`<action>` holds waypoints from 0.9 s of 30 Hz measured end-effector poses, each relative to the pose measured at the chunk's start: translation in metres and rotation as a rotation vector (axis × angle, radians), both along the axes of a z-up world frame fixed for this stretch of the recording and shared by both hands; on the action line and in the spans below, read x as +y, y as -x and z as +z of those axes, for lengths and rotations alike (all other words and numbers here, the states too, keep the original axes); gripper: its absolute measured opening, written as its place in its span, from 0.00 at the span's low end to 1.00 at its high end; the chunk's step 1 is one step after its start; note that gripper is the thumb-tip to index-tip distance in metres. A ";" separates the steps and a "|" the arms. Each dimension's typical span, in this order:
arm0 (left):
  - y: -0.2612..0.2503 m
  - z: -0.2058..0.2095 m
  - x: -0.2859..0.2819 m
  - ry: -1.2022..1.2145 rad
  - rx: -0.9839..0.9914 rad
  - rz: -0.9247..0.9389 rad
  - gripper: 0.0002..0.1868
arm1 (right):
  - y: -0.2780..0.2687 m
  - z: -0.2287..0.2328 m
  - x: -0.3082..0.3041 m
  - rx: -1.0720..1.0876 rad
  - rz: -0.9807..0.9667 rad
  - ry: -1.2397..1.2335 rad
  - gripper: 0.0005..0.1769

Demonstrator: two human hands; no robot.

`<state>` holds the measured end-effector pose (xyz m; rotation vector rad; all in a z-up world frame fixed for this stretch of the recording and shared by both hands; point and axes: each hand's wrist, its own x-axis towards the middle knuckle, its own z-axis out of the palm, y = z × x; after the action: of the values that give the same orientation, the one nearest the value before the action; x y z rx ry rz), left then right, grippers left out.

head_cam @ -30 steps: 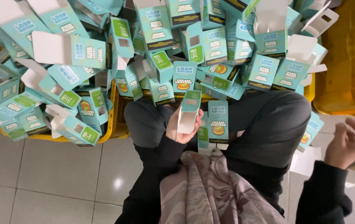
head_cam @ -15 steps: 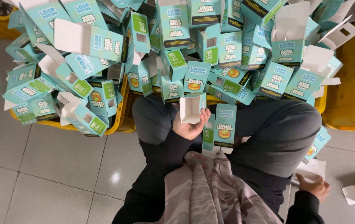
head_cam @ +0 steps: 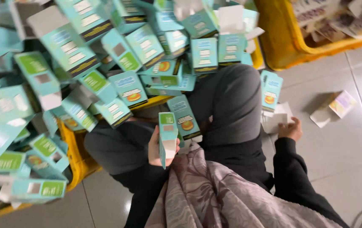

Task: A person sits on the floor and manually assembles small cardboard product boxes from a large pile, occasionally adding paper inserts.

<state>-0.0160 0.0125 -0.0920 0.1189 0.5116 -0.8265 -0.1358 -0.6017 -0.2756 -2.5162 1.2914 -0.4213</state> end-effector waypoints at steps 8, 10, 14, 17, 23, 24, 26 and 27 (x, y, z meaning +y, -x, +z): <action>0.015 -0.007 -0.017 -0.431 0.160 -0.117 0.32 | 0.009 -0.007 0.006 0.156 0.156 0.347 0.09; 0.017 -0.009 -0.020 -0.454 0.163 -0.115 0.32 | 0.005 0.005 0.020 0.219 0.213 0.503 0.06; 0.023 -0.011 -0.020 -0.531 0.114 -0.106 0.29 | 0.002 0.032 0.038 0.168 0.443 0.646 0.04; 0.025 -0.013 -0.019 -0.529 0.120 -0.132 0.30 | 0.013 0.057 0.055 0.204 0.526 0.595 0.06; 0.028 -0.016 -0.025 -0.525 0.126 -0.146 0.31 | 0.035 0.077 0.050 0.189 0.668 0.270 0.35; 0.026 -0.015 -0.025 -0.526 0.124 -0.144 0.31 | 0.035 0.086 0.052 0.239 0.678 0.167 0.45; 0.025 -0.022 -0.023 -0.501 0.080 -0.174 0.33 | 0.032 0.099 0.049 0.239 0.658 0.066 0.44; 0.024 -0.025 -0.022 -0.475 0.037 -0.203 0.36 | 0.030 0.105 0.048 0.240 0.638 -0.034 0.42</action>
<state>-0.0398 -0.0091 -0.1170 0.6016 0.7334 -0.8935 -0.1660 -0.5538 -0.1706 -2.8184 0.4854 0.0479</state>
